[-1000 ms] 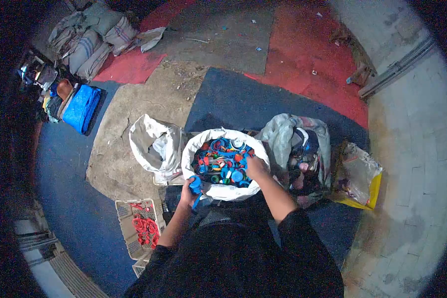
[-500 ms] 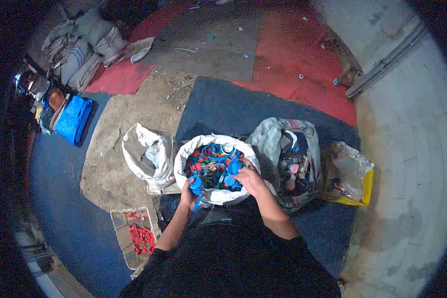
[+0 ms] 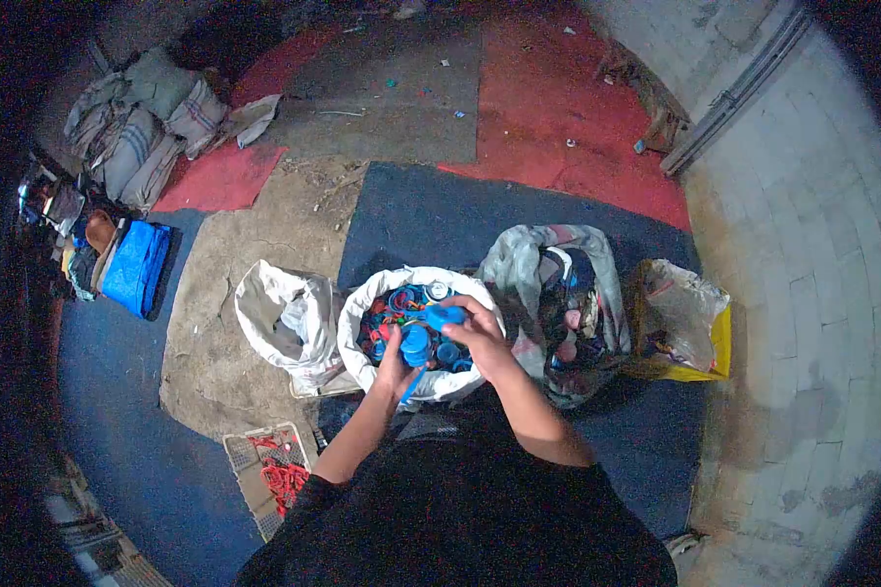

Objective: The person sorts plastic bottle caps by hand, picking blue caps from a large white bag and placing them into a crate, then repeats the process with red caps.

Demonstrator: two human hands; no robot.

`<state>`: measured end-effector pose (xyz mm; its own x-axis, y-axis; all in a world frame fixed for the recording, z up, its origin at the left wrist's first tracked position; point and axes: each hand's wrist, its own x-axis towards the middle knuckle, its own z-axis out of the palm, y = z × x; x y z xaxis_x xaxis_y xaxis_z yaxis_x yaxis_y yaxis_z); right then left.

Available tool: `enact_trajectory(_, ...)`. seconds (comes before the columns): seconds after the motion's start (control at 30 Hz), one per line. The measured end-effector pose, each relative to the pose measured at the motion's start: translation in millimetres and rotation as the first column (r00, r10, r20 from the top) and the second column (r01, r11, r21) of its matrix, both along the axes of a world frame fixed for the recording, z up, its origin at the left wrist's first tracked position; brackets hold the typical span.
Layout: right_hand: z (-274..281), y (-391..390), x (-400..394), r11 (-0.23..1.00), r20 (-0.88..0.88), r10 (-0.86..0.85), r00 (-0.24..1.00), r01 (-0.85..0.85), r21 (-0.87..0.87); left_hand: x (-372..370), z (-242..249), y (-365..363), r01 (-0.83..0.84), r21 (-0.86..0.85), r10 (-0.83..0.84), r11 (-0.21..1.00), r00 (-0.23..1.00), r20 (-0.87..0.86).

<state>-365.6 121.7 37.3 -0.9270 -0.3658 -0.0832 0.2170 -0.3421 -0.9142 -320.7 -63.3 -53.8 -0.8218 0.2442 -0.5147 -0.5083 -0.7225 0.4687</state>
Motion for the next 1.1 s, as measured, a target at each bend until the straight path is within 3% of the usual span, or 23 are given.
enact_trajectory(0.03,9.1,-6.1,1.7,0.988,-0.114,0.014,0.993,0.005,0.157,1.0,5.8,0.8,0.013,-0.044,-0.013,0.999,1.000,0.010)
enact_trajectory(0.07,0.0,-13.6,1.7,0.981,-0.237,0.029,0.971,0.018,0.194,2.3,11.7,2.0,0.026,-0.088,-0.024,0.996,0.999,0.022)
enact_trajectory(0.1,9.6,-19.8,4.2,0.913,-0.469,0.101,0.878,0.105,0.393,3.7,22.0,3.0,0.038,-0.130,-0.034,0.991,0.999,0.034)
enact_trajectory(0.17,2.4,-29.6,11.4,0.770,-0.545,0.336,0.768,0.110,0.629,4.2,35.2,3.5,-0.032,-0.034,0.032,0.999,0.999,0.012)
enact_trajectory(0.23,2.1,-43.9,21.8,0.756,-0.481,0.329,0.812,0.079,0.650,6.6,34.5,1.4,-0.148,0.160,0.154,0.976,0.988,-0.025)
enact_trajectory(0.3,3.5,-53.0,28.3,0.734,-0.464,0.329,0.823,0.086,0.674,14.9,27.5,-3.1,-0.191,0.171,0.197,0.967,0.980,-0.025)
enact_trajectory(0.4,-13.1,-64.1,31.6,0.799,-0.506,0.348,0.789,0.032,0.600,30.7,12.9,-10.7,-0.256,0.148,0.263,0.955,0.964,-0.030)
enact_trajectory(0.43,-20.3,-66.4,34.1,0.814,-0.423,0.365,0.829,-0.063,0.577,33.5,13.3,-13.0,-0.309,0.083,0.316,0.947,0.945,-0.085)
enact_trajectory(0.5,-39.6,-68.4,37.3,0.912,-0.104,0.325,0.940,-0.282,0.298,44.3,-3.5,-26.2,-0.308,-0.112,0.288,0.945,0.944,-0.162)
enact_trajectory(0.53,-42.1,-73.7,42.0,0.950,0.075,0.248,0.966,-0.258,0.175,49.9,1.7,-26.8,-0.402,-0.276,0.329,0.873,0.903,-0.276)
enact_trajectory(0.6,-35.7,-100.3,54.7,0.996,0.214,0.089,0.973,-0.093,0.006,60.7,9.3,-32.1,-0.485,-0.560,0.273,0.672,0.865,-0.421)
enact_trajectory(0.67,-29.5,-118.9,67.3,1.000,0.333,0.009,0.943,-0.008,-0.004,74.2,29.0,-40.7,-0.555,-0.763,0.154,0.330,0.830,-0.537)
enact_trajectory(0.77,-51.7,-133.5,75.7,0.997,0.454,0.006,0.891,-0.043,0.072,90.1,24.8,-45.4,-0.669,-0.558,0.467,0.491,0.743,-0.479)
enact_trajectory(0.8,-71.2,-132.3,74.1,0.994,0.416,0.097,0.904,-0.110,0.009,95.9,17.1,-47.5,-0.662,-0.610,0.430,0.436,0.748,-0.505)
enact_trajectory(0.9,-39.9,-145.5,72.2,0.962,0.544,0.273,0.793,-0.235,-0.139,120.9,13.9,-47.7,-0.620,-0.771,0.333,0.143,0.764,-0.552)
enact_trajectory(0.97,-74.2,-146.2,67.7,0.911,0.522,0.410,0.748,-0.361,-0.198,134.2,10.5,-33.5,-0.612,-0.766,0.461,0.199,0.748,-0.478)
enact_trajectory(1.1,-57.3,-144.6,88.1,0.811,0.553,0.563,0.614,-0.540,-0.226,169.9,20.5,-2.4,-0.669,-0.712,0.647,0.212,0.643,-0.411)
